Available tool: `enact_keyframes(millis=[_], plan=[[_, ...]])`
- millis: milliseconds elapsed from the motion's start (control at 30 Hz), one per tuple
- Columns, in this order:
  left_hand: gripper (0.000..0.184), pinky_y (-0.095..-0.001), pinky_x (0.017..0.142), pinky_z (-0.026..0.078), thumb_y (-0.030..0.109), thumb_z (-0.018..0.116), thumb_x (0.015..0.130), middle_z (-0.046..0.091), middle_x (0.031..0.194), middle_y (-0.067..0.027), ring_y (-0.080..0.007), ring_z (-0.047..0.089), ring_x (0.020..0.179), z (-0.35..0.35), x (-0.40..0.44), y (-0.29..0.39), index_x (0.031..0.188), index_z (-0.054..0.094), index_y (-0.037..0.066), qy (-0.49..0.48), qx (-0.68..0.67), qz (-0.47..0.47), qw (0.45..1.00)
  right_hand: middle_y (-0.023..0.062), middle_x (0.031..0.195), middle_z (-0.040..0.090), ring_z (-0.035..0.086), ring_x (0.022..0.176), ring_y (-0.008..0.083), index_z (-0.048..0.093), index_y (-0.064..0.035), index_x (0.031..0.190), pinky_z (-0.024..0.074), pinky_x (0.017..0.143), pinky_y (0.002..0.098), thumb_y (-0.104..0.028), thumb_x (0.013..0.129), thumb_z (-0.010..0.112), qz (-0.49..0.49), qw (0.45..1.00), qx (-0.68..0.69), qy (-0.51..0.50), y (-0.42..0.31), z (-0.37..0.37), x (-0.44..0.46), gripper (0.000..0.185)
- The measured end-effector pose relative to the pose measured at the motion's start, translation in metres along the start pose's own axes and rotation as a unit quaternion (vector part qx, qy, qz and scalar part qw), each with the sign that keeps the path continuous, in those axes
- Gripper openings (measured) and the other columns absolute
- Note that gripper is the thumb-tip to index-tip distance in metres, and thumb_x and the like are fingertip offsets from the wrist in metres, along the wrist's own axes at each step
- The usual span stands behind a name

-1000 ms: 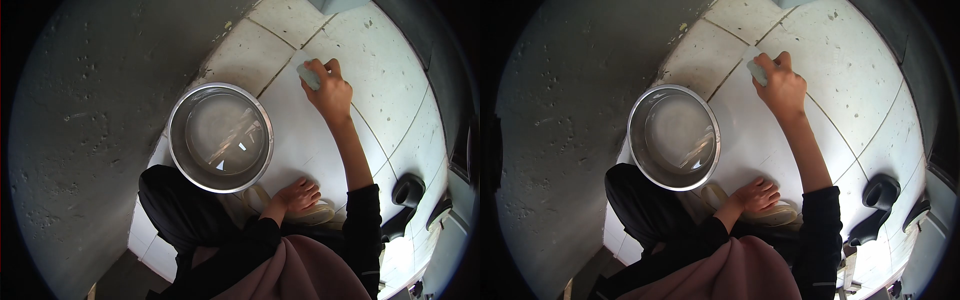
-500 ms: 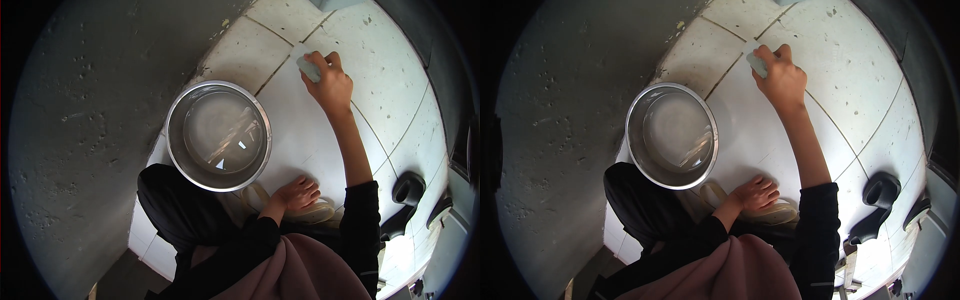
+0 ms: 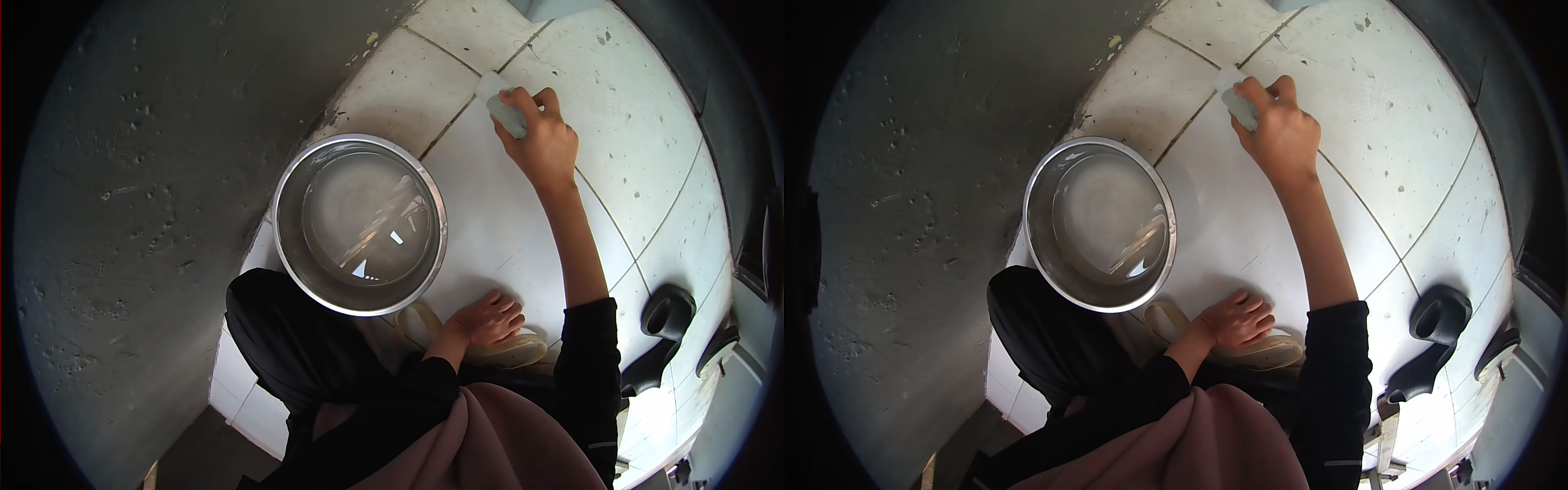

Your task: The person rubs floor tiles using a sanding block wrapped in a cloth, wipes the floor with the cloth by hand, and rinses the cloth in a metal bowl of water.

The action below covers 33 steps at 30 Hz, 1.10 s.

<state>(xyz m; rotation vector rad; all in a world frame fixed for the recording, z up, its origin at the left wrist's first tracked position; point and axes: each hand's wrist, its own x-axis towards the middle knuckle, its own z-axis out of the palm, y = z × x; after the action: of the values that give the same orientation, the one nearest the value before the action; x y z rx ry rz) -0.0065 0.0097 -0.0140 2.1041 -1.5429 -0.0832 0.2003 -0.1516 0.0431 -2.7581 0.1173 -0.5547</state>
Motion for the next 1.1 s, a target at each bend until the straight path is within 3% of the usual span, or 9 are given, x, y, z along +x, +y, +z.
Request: enact_keyframes(millis=[100, 233, 333, 500, 633, 767, 900, 1033, 1100], plan=[[0.018, -0.0313, 0.072, 0.037, 0.034, 0.056, 0.084, 0.05, 0.084, 0.0023, -0.0137, 0.047, 0.083, -0.003, -0.001, -0.001, 0.077, 0.053, 0.018, 0.003, 0.0, -0.005, 1.0, 0.0025, 0.088, 0.052, 0.06, 0.053, 0.0203, 0.061, -0.0265, 0.097, 0.0527, 0.047, 0.0321, -0.018, 0.065, 0.078, 0.036, 0.999, -0.011, 0.013, -0.004, 0.003, 0.0, 0.037], [0.017, -0.0311, 0.072, 0.037, 0.033, 0.055, 0.084, 0.05, 0.084, 0.002, -0.0138, 0.047, 0.083, -0.002, 0.0, -0.002, 0.077, 0.052, 0.018, -0.001, -0.004, 0.001, 1.0, 0.0035, 0.089, 0.052, 0.06, 0.055, 0.0201, 0.061, -0.0261, 0.096, 0.0508, 0.045, 0.0318, -0.019, 0.066, 0.078, -0.051, 0.999, 0.008, 0.014, -0.009, 0.0, -0.015, 0.036], [0.017, -0.0312, 0.072, 0.037, 0.033, 0.055, 0.084, 0.05, 0.084, 0.0019, -0.0138, 0.047, 0.082, -0.001, 0.0, 0.0, 0.078, 0.052, 0.018, -0.005, -0.005, 0.007, 1.0, 0.0018, 0.087, 0.054, 0.061, 0.055, 0.0191, 0.063, -0.023, 0.098, 0.0534, 0.048, 0.0314, -0.018, 0.063, 0.081, 0.047, 0.999, 0.008, -0.008, -0.011, -0.003, -0.012, 0.039], [0.016, -0.0314, 0.072, 0.037, 0.033, 0.055, 0.083, 0.05, 0.086, 0.0017, -0.0139, 0.047, 0.083, -0.001, -0.001, -0.001, 0.079, 0.052, 0.018, -0.013, -0.015, -0.001, 1.0, 0.0037, 0.091, 0.051, 0.06, 0.056, 0.0185, 0.06, -0.0261, 0.098, 0.0505, 0.046, 0.0312, -0.017, 0.061, 0.08, -0.034, 0.998, 0.049, -0.019, -0.029, 0.003, -0.039, 0.043], [0.016, -0.0314, 0.072, 0.037, 0.034, 0.055, 0.083, 0.05, 0.087, 0.0018, -0.0138, 0.047, 0.084, 0.001, -0.002, -0.002, 0.079, 0.052, 0.018, -0.011, -0.004, 0.0, 1.0, 0.0033, 0.091, 0.05, 0.06, 0.055, 0.0186, 0.06, -0.027, 0.099, 0.0499, 0.045, 0.0309, -0.017, 0.059, 0.081, 0.028, 1.0, 0.01, 0.006, -0.027, 0.002, -0.034, 0.046], [0.015, -0.0316, 0.072, 0.037, 0.033, 0.056, 0.083, 0.05, 0.087, 0.0021, -0.0138, 0.047, 0.084, -0.001, -0.001, -0.001, 0.079, 0.052, 0.018, -0.004, 0.001, 0.007, 1.0, 0.0041, 0.092, 0.05, 0.059, 0.053, 0.0193, 0.06, -0.0258, 0.099, 0.049, 0.044, 0.0308, -0.016, 0.062, 0.079, -0.02, 0.998, 0.056, -0.023, -0.022, -0.003, -0.036, 0.043], [0.015, -0.0317, 0.072, 0.037, 0.033, 0.056, 0.083, 0.049, 0.086, 0.0025, -0.014, 0.047, 0.083, -0.002, -0.002, -0.002, 0.079, 0.053, 0.018, -0.015, -0.001, 0.001, 1.0, 0.0034, 0.092, 0.051, 0.058, 0.052, 0.0193, 0.06, -0.026, 0.098, 0.049, 0.044, 0.0311, -0.018, 0.062, 0.08, 0.039, 0.999, 0.004, -0.001, -0.023, 0.002, -0.028, 0.042], [0.015, -0.0316, 0.071, 0.036, 0.033, 0.056, 0.082, 0.049, 0.085, 0.003, -0.0138, 0.046, 0.082, -0.002, -0.002, 0.0, 0.077, 0.053, 0.019, -0.011, 0.004, -0.001, 1.0, 0.005, 0.09, 0.052, 0.059, 0.053, 0.0192, 0.06, -0.0251, 0.097, 0.0489, 0.044, 0.0306, -0.019, 0.063, 0.079, 0.012, 0.997, 0.067, -0.022, -0.027, -0.003, -0.039, 0.039], [0.015, -0.0315, 0.071, 0.036, 0.033, 0.057, 0.081, 0.049, 0.084, 0.0032, -0.0137, 0.046, 0.082, -0.003, 0.002, -0.001, 0.077, 0.053, 0.018, -0.008, 0.003, 0.01, 1.0, 0.0066, 0.086, 0.054, 0.061, 0.058, 0.0225, 0.062, -0.0218, 0.096, 0.0511, 0.05, 0.0337, -0.021, 0.065, 0.08, 0.08, 0.995, 0.065, -0.009, -0.017, -0.011, -0.028, 0.036]])
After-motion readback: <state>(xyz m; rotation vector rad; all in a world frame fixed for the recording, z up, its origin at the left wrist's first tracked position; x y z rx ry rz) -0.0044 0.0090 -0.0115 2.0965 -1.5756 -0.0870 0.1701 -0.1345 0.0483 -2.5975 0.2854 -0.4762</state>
